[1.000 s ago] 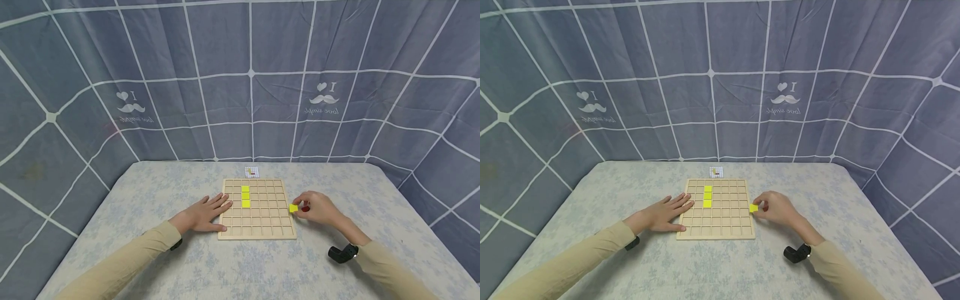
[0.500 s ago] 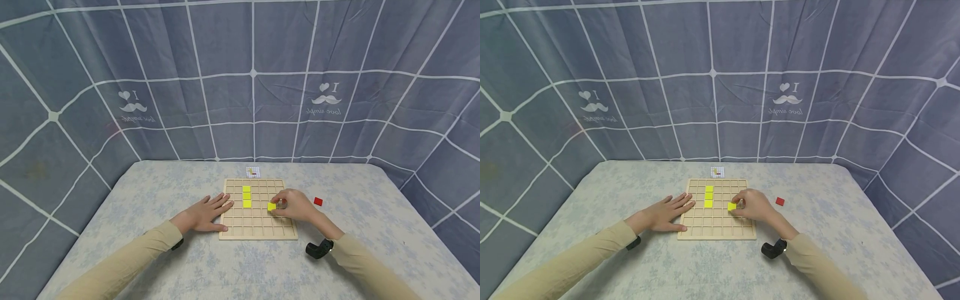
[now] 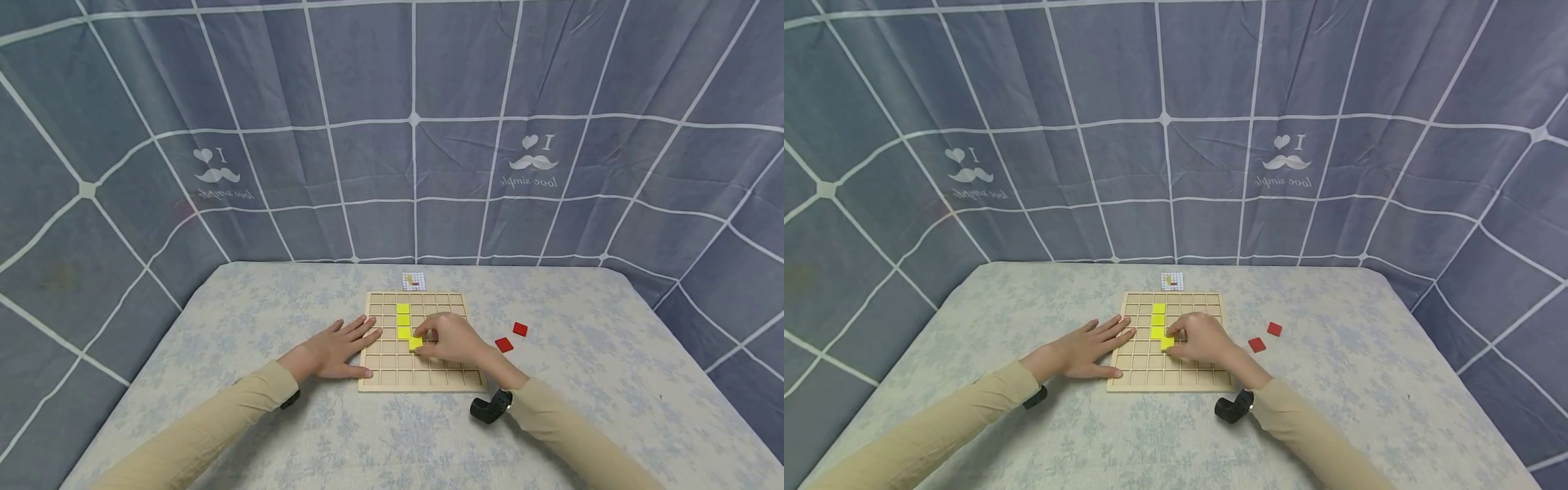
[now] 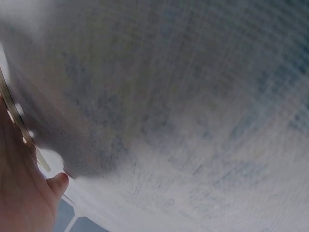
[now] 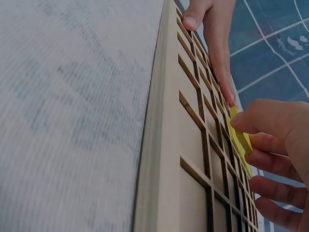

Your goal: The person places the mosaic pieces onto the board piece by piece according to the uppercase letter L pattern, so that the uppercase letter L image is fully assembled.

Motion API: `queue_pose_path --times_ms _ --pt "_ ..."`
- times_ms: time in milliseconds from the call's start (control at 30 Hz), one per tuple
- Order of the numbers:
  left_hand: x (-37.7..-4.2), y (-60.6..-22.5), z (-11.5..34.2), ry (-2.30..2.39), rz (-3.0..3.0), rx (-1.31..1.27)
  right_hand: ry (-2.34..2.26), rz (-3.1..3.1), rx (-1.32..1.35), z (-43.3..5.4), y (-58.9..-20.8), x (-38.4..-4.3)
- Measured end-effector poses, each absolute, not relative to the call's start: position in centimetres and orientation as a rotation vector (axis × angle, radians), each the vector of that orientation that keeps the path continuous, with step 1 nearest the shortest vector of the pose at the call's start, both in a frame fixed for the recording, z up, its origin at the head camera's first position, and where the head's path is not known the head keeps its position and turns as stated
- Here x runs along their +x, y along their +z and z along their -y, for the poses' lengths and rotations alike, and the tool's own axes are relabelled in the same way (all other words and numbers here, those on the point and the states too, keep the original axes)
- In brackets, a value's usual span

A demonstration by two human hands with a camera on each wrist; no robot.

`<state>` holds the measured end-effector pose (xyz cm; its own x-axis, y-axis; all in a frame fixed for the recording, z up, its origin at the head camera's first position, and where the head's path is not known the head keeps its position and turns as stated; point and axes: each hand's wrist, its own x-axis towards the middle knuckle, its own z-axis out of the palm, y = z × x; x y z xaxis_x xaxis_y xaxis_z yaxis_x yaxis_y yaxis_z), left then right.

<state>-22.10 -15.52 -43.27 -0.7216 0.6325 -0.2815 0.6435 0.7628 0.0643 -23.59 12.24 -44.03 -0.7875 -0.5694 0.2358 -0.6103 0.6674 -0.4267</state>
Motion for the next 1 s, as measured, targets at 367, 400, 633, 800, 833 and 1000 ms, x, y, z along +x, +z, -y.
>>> queue_pose_path --times_ms 367,400,633,800,833,1000 --pt "-22.1 -43.3 15.5 -0.062 -2.673 0.998 0.747 2.801 1.039 -10.8 -44.4 -23.7" --pt "-22.1 -43.3 15.5 -0.061 -2.673 0.998 0.747 2.803 1.038 -10.8 -44.4 -23.8" --pt "-22.1 -43.3 15.5 -0.065 -2.677 0.995 0.746 2.814 1.044 -10.7 -44.5 -23.9" --pt "-22.2 -43.4 15.5 -0.072 -2.676 0.987 0.742 2.802 1.076 -10.6 -44.7 -23.9" --pt "-22.2 -43.5 15.5 -0.072 -2.676 0.987 0.743 2.793 1.087 -10.6 -44.7 -23.9" --pt "-22.2 -43.4 15.5 -0.064 -2.675 0.986 0.743 2.765 1.108 -10.5 -44.9 -24.0"
